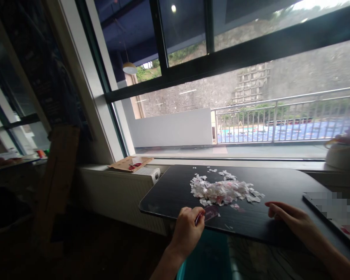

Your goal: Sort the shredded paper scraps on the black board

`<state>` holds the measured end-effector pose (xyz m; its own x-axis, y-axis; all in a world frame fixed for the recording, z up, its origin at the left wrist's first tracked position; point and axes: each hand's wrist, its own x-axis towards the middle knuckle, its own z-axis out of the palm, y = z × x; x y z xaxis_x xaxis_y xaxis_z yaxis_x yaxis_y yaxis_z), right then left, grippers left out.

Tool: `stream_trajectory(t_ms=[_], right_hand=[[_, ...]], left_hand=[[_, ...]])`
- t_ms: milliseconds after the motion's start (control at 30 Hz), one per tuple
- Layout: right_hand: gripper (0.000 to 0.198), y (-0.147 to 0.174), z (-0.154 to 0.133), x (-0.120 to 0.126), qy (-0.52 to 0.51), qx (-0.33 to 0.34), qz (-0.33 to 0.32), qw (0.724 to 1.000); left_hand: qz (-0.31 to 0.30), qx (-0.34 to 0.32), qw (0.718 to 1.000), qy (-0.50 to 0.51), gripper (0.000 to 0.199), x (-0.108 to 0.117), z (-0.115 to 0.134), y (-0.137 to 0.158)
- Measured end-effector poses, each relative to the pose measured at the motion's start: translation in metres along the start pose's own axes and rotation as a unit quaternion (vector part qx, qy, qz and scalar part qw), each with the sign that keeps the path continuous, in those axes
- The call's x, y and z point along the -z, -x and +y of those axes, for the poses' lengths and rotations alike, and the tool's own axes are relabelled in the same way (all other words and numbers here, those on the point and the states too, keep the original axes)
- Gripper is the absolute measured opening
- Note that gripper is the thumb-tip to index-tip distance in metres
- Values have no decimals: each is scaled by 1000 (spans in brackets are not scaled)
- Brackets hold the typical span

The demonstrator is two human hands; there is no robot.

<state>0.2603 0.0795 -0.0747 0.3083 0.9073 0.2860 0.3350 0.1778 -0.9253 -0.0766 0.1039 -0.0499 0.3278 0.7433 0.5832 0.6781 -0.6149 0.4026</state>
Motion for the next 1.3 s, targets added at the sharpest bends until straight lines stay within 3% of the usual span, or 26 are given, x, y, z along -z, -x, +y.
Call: stream_trajectory(t_ms=[233, 967, 1167, 1300], right_hand=[[46, 1, 0, -1, 13, 5, -1, 1000], [47, 7, -21, -5, 4, 16, 2, 1000], [47, 8, -29, -6, -14, 6, 8, 1000], [47, 9, -31, -6, -15, 0, 4, 1000]], left_hand=[[8, -2, 1000, -23, 21, 5, -2, 4], [9, -129, 991, 32, 20, -21, 24, 19], [74, -127, 989, 7, 19, -15, 16, 20], [45, -142, 989, 13, 20, -15, 17, 25]])
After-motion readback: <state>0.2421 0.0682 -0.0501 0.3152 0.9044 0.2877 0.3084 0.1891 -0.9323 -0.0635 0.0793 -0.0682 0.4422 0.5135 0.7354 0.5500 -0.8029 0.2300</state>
